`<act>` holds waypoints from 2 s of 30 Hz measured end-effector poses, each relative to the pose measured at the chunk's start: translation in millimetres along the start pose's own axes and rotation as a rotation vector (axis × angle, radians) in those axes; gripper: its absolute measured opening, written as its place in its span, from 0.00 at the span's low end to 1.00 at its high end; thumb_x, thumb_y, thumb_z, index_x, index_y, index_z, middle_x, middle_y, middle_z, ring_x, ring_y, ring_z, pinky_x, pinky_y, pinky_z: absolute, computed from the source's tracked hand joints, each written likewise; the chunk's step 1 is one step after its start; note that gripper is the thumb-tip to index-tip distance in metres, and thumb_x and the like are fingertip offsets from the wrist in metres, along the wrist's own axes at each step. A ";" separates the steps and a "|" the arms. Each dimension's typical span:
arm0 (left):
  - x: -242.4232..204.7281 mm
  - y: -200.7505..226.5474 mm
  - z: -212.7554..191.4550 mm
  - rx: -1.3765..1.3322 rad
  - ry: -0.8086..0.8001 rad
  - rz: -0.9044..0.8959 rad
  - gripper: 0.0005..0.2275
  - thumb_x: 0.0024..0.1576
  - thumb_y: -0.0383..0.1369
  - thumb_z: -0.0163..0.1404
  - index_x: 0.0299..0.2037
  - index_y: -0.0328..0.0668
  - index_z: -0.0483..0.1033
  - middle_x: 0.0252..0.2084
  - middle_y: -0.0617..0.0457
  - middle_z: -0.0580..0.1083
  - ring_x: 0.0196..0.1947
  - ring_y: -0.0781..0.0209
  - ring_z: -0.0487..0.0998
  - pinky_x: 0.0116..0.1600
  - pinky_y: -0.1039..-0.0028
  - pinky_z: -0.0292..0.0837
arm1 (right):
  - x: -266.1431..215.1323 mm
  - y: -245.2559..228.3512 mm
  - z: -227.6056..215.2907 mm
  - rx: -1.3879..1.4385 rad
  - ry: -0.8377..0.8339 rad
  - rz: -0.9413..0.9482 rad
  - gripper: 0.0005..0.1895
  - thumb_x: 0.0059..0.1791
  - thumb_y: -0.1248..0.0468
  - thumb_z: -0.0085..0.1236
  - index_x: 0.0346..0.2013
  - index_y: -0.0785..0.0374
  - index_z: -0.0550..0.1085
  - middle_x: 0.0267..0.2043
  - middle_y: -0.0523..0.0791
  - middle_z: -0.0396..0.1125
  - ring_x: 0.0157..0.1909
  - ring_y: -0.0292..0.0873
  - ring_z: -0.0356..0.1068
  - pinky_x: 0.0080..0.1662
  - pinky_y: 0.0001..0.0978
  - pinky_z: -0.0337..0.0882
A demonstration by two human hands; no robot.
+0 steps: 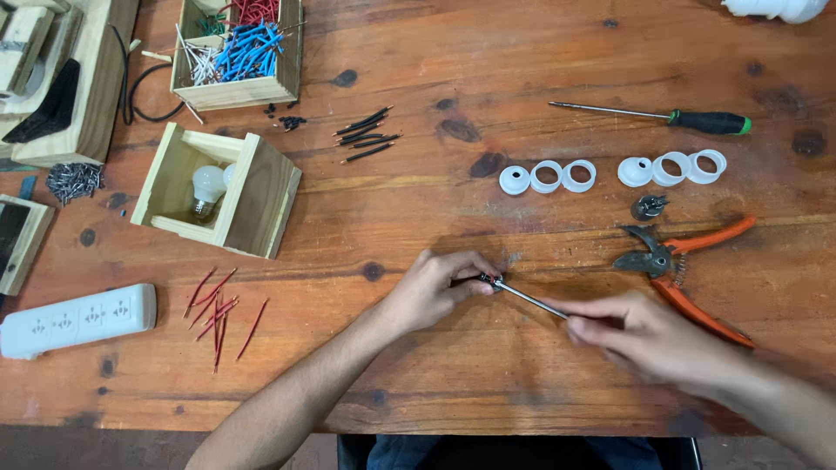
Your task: The person assembles a light fixture by inserting wires into a socket, tightening screws with a screwdriver, and attaching plastic rings. They then screw in a light bulb and test it by connecting the wires to a power strip, causing the bulb to illuminate.
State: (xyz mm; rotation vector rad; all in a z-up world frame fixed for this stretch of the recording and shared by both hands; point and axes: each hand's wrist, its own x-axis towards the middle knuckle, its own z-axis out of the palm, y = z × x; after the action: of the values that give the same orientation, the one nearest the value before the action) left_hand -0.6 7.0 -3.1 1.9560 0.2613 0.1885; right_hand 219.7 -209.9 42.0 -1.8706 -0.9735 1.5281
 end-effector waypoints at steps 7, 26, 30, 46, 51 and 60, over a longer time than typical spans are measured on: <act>-4.0 7.6 -3.0 0.048 0.053 0.022 0.06 0.60 0.35 0.57 0.44 0.48 0.76 0.45 0.58 0.84 0.47 0.69 0.85 0.51 0.80 0.74 | -18.1 -57.7 8.2 0.453 -0.053 0.423 0.28 0.55 0.61 0.46 0.70 0.47 0.76 0.38 0.61 0.77 0.09 0.36 0.41 0.12 0.24 0.35; -4.9 3.3 0.8 0.062 0.028 0.030 0.08 0.60 0.37 0.56 0.46 0.48 0.78 0.47 0.56 0.83 0.49 0.67 0.85 0.51 0.79 0.75 | -19.2 25.8 19.4 -1.180 0.359 -0.634 0.39 0.47 0.62 0.51 0.73 0.43 0.57 0.37 0.39 0.64 0.20 0.45 0.72 0.24 0.43 0.71; 0.2 9.6 -2.3 0.068 0.035 -0.014 0.06 0.59 0.36 0.57 0.44 0.49 0.78 0.44 0.60 0.84 0.46 0.69 0.85 0.49 0.80 0.73 | -7.9 1.9 5.0 -0.163 0.058 -0.301 0.26 0.52 0.53 0.52 0.64 0.55 0.75 0.67 0.38 0.70 0.68 0.29 0.70 0.67 0.23 0.62; -4.5 13.4 -2.2 0.037 0.048 0.031 0.08 0.59 0.36 0.56 0.46 0.47 0.80 0.48 0.58 0.83 0.49 0.68 0.84 0.55 0.80 0.74 | -22.7 0.5 11.4 -0.371 0.183 -0.237 0.22 0.51 0.44 0.47 0.57 0.41 0.76 0.61 0.34 0.78 0.61 0.33 0.77 0.61 0.29 0.68; -4.4 4.5 0.3 0.063 0.076 0.025 0.09 0.59 0.39 0.57 0.45 0.48 0.80 0.42 0.60 0.83 0.40 0.72 0.82 0.46 0.80 0.72 | -31.4 27.2 21.8 -1.228 0.588 -0.642 0.27 0.51 0.57 0.52 0.66 0.38 0.66 0.45 0.38 0.68 0.27 0.46 0.76 0.28 0.47 0.76; -1.8 5.8 -0.7 0.014 0.044 0.000 0.06 0.59 0.33 0.58 0.43 0.47 0.79 0.44 0.57 0.84 0.47 0.70 0.85 0.50 0.83 0.75 | -22.4 27.2 20.0 -1.605 0.523 -0.670 0.47 0.43 0.68 0.50 0.77 0.43 0.52 0.35 0.36 0.60 0.16 0.37 0.68 0.18 0.36 0.70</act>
State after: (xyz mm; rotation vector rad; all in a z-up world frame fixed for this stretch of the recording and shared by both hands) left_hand -2.0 5.0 2.5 1.9669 0.2920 0.2303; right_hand 203.4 -244.9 29.8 -2.0921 -2.4954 -0.4531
